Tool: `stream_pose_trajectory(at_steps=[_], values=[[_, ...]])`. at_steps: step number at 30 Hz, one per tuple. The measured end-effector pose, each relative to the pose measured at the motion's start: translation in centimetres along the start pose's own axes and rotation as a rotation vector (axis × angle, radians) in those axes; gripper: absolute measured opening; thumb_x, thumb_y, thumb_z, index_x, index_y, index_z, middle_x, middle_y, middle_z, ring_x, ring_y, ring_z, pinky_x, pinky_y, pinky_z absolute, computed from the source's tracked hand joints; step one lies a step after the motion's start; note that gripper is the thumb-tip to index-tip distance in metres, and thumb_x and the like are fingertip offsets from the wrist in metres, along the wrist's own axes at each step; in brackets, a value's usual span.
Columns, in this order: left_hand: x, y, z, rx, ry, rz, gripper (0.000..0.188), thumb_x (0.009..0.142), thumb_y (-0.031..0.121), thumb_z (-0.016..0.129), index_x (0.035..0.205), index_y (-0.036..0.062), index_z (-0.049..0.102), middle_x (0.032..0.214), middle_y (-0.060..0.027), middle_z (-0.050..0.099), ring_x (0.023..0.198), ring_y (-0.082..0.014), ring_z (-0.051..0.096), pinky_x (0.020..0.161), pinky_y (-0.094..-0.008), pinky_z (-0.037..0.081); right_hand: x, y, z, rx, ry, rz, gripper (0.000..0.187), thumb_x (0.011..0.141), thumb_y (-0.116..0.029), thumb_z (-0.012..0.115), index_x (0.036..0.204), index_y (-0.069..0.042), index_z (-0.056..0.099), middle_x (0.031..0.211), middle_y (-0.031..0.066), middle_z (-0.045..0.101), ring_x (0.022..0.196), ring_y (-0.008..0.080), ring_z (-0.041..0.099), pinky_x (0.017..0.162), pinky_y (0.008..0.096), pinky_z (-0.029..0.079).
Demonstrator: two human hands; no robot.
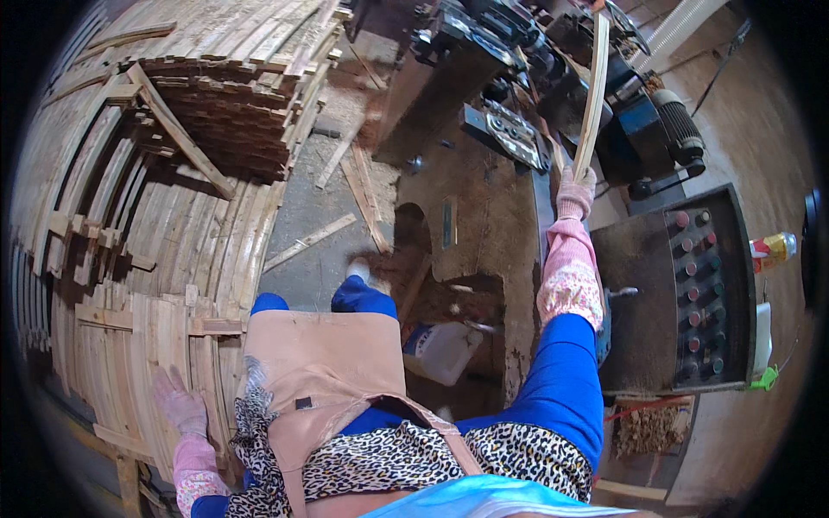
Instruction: The person processes wooden slats using an industrial woodworking machine. The person picks up wooden slats from a large stack, feeds them into the machine one by one, and gathers the processed pieces.
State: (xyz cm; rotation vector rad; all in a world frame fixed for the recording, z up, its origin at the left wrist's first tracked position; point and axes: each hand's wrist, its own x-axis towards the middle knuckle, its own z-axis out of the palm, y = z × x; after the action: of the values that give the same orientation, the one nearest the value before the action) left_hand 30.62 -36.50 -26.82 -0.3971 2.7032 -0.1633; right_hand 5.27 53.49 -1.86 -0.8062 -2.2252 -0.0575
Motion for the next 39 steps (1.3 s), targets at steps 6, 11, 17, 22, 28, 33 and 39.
stream_pose_trajectory(at_steps=[6,11,17,22,28,33,39], values=[[0.2,-0.8,1.5,-0.055,0.162,0.064,0.099,0.074,0.029,0.073,0.159,0.0096,0.026,0.163,-0.0208,0.022,0.152,-0.0392,0.018,0.125,-0.0534,0.011,-2.0,-3.2,-3.1,0.202,-0.045,0.014,0.059,0.092,-0.041,0.066,0.144,-0.016,0.050,0.128,0.0251,0.063,0.116,0.0434,0.060,0.098,0.0489,0.047],[-0.7,-0.5,0.7,-0.051,0.092,0.058,0.099,0.075,0.034,0.074,0.158,0.0083,0.026,0.164,-0.0205,0.022,0.152,-0.0383,0.017,0.126,-0.0531,0.010,-12.6,0.7,-13.8,-0.027,-0.221,-0.006,0.062,0.095,-0.039,0.062,0.150,-0.018,0.043,0.123,0.0251,0.061,0.114,0.0435,0.059,0.097,0.0509,0.047],[-1.0,1.4,-2.4,0.028,-0.079,0.001,0.100,0.080,0.048,0.070,0.160,0.0102,0.023,0.166,-0.0190,0.017,0.155,-0.0357,0.010,0.126,-0.0521,0.004,-25.3,4.2,-28.3,-0.161,-0.390,0.081,0.050,0.092,-0.034,0.063,0.140,-0.022,0.057,0.115,0.0189,0.061,0.110,0.0376,0.057,0.097,0.0488,0.046],[-1.7,2.0,-4.5,0.004,-0.137,-0.060,0.100,0.080,0.038,0.073,0.160,0.0067,0.022,0.165,-0.0190,0.020,0.154,-0.0352,0.014,0.126,-0.0492,0.009,-21.2,3.1,-24.5,-0.298,-0.273,-0.177,0.029,0.088,-0.030,0.068,0.113,-0.016,0.069,0.107,0.0103,0.067,0.104,0.0343,0.060,0.090,0.0468,0.048],[2.8,1.2,-4.4,-0.477,0.171,0.066,0.084,0.085,0.013,0.069,0.156,-0.0010,0.026,0.154,-0.0234,0.040,0.140,-0.0371,0.042,0.119,-0.0400,0.033,-9.3,0.9,-13.1,-0.074,-0.181,-0.223,0.027,0.089,-0.040,0.067,0.099,-0.016,0.075,0.094,0.0122,0.071,0.093,0.0353,0.067,0.083,0.0488,0.053],[10.2,11.1,-17.8,-1.272,0.396,0.291,0.065,0.080,0.014,0.074,0.137,-0.0035,0.049,0.112,-0.0170,0.064,0.092,-0.0293,0.063,0.079,-0.0378,0.054,-12.7,-10.7,-12.3,0.227,-0.342,-0.350,0.024,0.095,-0.028,0.066,0.112,-0.013,0.075,0.110,0.0147,0.072,0.103,0.0315,0.067,0.093,0.0403,0.053],[11.9,29.4,-31.4,-2.096,0.170,0.507,0.043,0.082,0.009,0.072,0.121,0.0004,0.056,0.084,-0.0096,0.067,0.070,-0.0205,0.065,0.065,-0.0338,0.055,-28.6,-25.2,-22.6,1.031,-1.530,-0.250,0.079,0.088,-0.007,0.074,0.156,-0.006,0.035,0.154,0.0116,0.044,0.141,0.0174,0.041,0.115,0.0314,0.035]])
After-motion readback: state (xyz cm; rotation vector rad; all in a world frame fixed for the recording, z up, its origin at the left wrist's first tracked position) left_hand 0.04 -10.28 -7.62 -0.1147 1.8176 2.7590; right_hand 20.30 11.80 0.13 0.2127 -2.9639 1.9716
